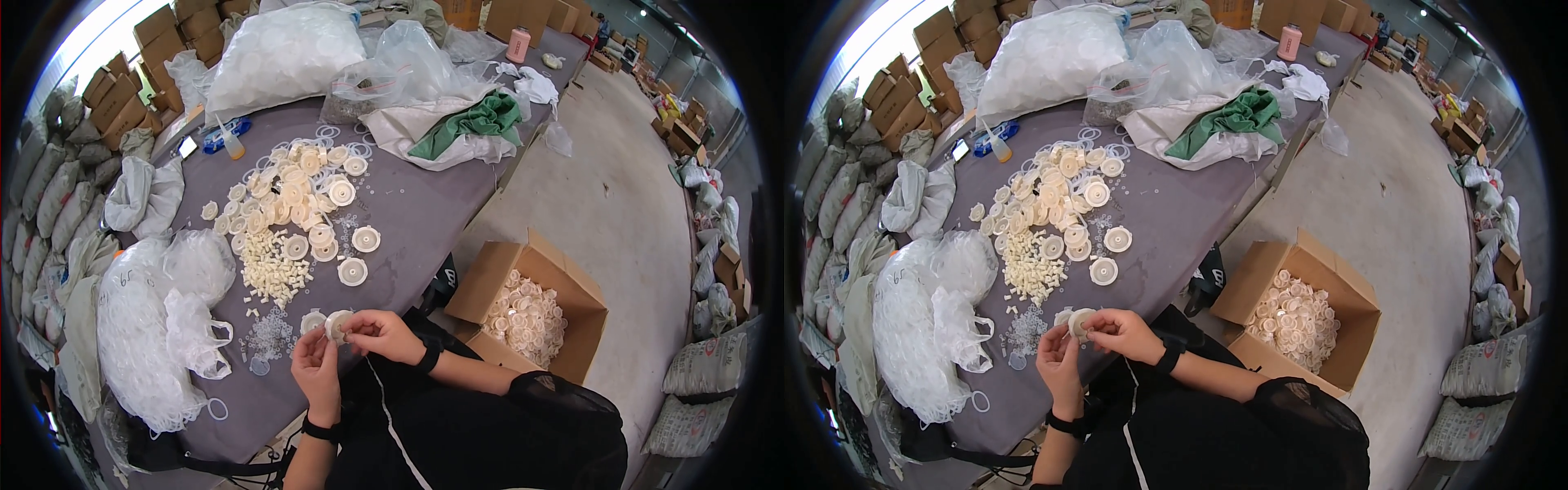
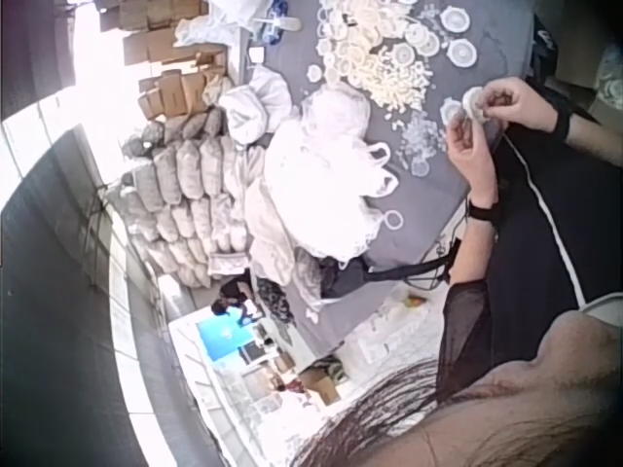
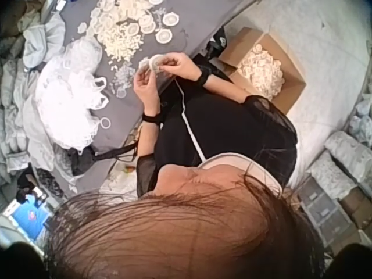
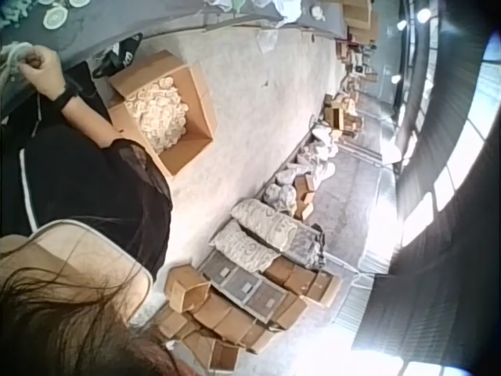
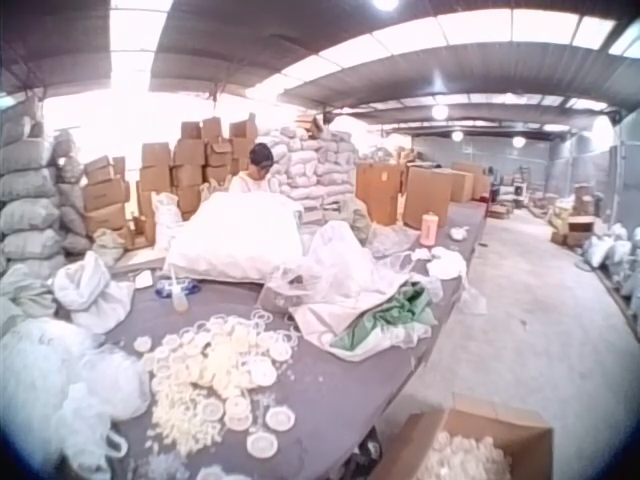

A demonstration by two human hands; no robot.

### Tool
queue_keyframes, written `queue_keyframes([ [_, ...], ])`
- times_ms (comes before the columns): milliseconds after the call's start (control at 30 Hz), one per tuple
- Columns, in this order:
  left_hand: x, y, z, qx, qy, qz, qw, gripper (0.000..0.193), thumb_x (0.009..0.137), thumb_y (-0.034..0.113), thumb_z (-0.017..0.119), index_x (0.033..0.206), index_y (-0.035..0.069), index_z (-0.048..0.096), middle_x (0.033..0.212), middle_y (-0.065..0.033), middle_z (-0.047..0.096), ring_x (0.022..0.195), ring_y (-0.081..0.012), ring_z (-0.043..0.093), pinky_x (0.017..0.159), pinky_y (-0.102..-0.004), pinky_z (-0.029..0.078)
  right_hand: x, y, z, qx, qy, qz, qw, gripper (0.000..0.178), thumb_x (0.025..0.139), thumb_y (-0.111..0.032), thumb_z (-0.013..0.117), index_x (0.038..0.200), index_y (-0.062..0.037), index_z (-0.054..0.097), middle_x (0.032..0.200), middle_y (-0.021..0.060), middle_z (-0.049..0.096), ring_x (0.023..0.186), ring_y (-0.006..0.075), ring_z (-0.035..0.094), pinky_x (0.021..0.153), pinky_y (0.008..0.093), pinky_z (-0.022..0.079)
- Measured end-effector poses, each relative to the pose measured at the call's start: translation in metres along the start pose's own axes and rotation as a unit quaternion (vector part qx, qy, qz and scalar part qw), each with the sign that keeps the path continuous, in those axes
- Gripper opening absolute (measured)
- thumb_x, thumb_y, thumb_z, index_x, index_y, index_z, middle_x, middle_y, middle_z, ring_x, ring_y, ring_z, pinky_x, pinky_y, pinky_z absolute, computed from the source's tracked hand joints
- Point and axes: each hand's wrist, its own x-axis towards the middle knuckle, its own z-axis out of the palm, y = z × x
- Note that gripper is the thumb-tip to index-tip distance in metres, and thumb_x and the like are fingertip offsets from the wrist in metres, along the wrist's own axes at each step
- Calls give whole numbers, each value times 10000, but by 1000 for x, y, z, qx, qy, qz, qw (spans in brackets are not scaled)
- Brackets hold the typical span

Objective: Assembling small plastic gaskets or valves onto circular plastic frames and placing the finished items into a box.

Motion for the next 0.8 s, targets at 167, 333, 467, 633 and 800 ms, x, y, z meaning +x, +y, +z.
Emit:
queue_keyframes([
  [167, 0, 4, 2, -5, -21, 1, 1000, 226, 782, -61, 537, 1002, -56, 488, 1021, -144, 562, 951, -179, 560, 846, -269, 433, 3, -2, -4, 58, -43, 47, 996, 127, 816, -45, 553, 936, -3, 545, 826, 53, 599, 684, 108, 590, 602, 221, 486],
  [333, 0, 4, 3, 6, -20, 13, 1000, 212, 782, -60, 539, 989, -56, 497, 1015, -140, 564, 941, -175, 563, 835, -264, 436, 4, -4, -4, 67, -33, 31, 997, 112, 820, -47, 549, 924, -8, 538, 832, 55, 600, 704, 118, 598, 621, 227, 493],
  [467, 0, 7, 2, 14, -25, 3, 1000, 212, 779, -65, 540, 987, -55, 499, 999, -136, 570, 922, -171, 569, 825, -258, 441, 5, -5, -7, 62, -51, 45, 996, 103, 819, -41, 547, 916, -7, 538, 841, 57, 601, 711, 119, 600, 622, 227, 493],
  [633, 0, 7, -2, -5, -31, -11, 999, 219, 773, -70, 544, 987, -53, 499, 983, -135, 574, 906, -169, 576, 811, -255, 452, 3, -8, -11, -21, -30, 51, 998, 159, 796, -70, 585, 936, -22, 524, 855, 42, 582, 706, 89, 561, 606, 210, 464],
  [800, -1, 11, -1, -14, -39, -19, 999, 226, 768, -75, 544, 988, -52, 500, 981, -136, 575, 908, -173, 577, 804, -257, 459, 4, -1, -12, -92, 39, -47, 994, 277, 772, -74, 618, 1024, -36, 510, 936, 29, 559, 773, 78, 538, 659, 206, 453],
])
